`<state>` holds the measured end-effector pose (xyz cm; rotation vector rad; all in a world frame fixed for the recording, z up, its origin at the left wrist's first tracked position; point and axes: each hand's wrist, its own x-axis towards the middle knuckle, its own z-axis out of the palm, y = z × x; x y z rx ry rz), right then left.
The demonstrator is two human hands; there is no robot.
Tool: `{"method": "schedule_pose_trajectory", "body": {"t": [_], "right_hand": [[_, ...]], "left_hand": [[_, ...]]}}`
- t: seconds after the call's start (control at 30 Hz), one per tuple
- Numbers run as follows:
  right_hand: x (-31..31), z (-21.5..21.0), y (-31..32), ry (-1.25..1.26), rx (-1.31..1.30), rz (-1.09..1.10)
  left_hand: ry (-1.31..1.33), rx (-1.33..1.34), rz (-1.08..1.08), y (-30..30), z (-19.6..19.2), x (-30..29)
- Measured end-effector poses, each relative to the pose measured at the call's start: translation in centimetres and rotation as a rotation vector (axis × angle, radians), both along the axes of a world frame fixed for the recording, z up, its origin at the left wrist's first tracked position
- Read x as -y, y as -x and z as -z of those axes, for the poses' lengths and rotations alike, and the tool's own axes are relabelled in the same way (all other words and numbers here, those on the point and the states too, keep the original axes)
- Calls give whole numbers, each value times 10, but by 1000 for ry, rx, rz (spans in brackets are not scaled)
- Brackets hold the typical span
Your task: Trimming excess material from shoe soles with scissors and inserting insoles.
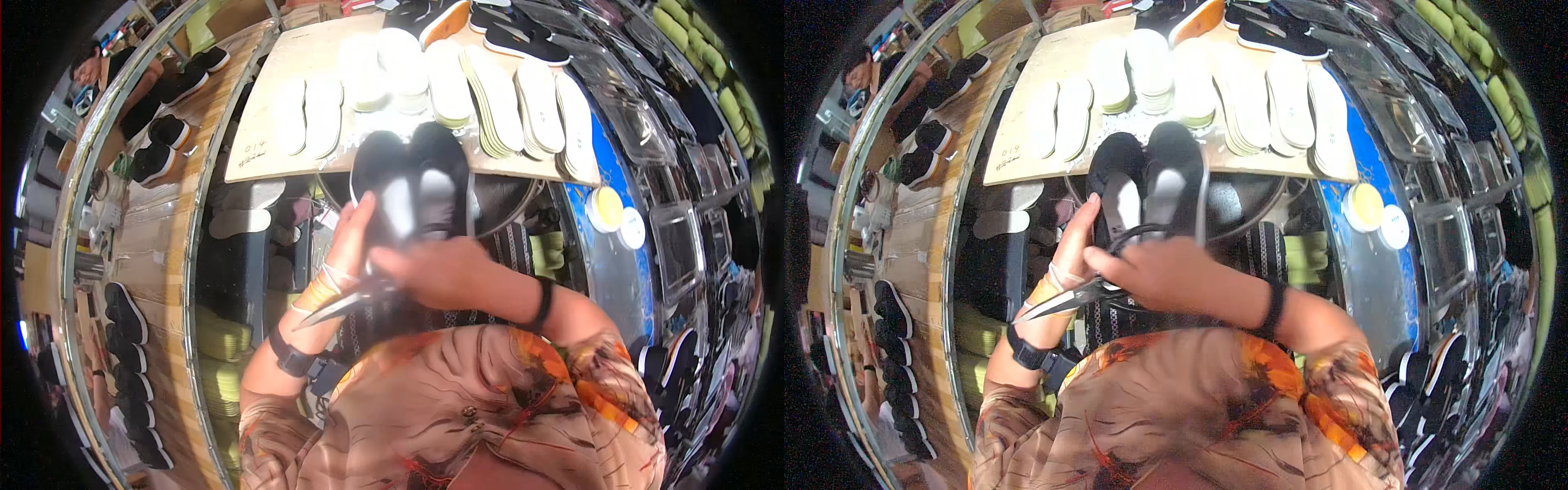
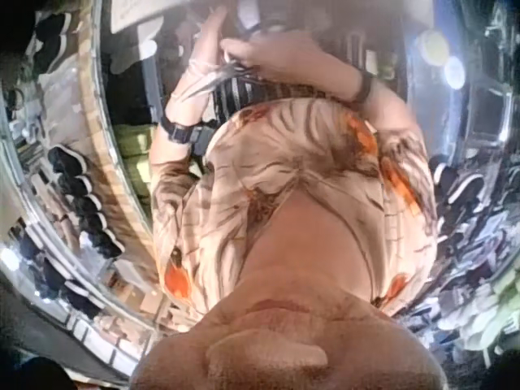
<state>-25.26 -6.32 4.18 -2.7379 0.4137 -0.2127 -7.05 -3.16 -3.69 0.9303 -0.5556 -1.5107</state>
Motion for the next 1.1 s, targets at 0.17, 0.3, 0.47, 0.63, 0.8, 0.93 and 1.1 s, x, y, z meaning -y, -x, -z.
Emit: {"method": "schedule_pose_trajectory", "body": {"t": [0.17, 0.3, 0.47, 0.63, 0.8, 0.93, 1.1], "right_hand": [[-7, 53, -30, -85, 122, -34], [2, 58, 8, -306, 197, 125], [27, 61, 61, -581, 541, 529], [48, 77, 98, -1166, 524, 795], [68, 82, 122, -1272, 400, 740], [74, 81, 112, -758, 275, 462], [78, 72, 87, -475, 376, 319]], "left_hand": [[19, 935, -264, -26, 44, -3], [-30, 1491, -390, -38, 37, 2], [-236, 1709, 116, 4, -24, 21], [-66, 2018, 305, 34, -20, 35], [145, 1902, 75, -23, 1, 5], [354, 1448, 81, -65, -21, -31], [197, 1356, 237, -62, -53, -48]]}}
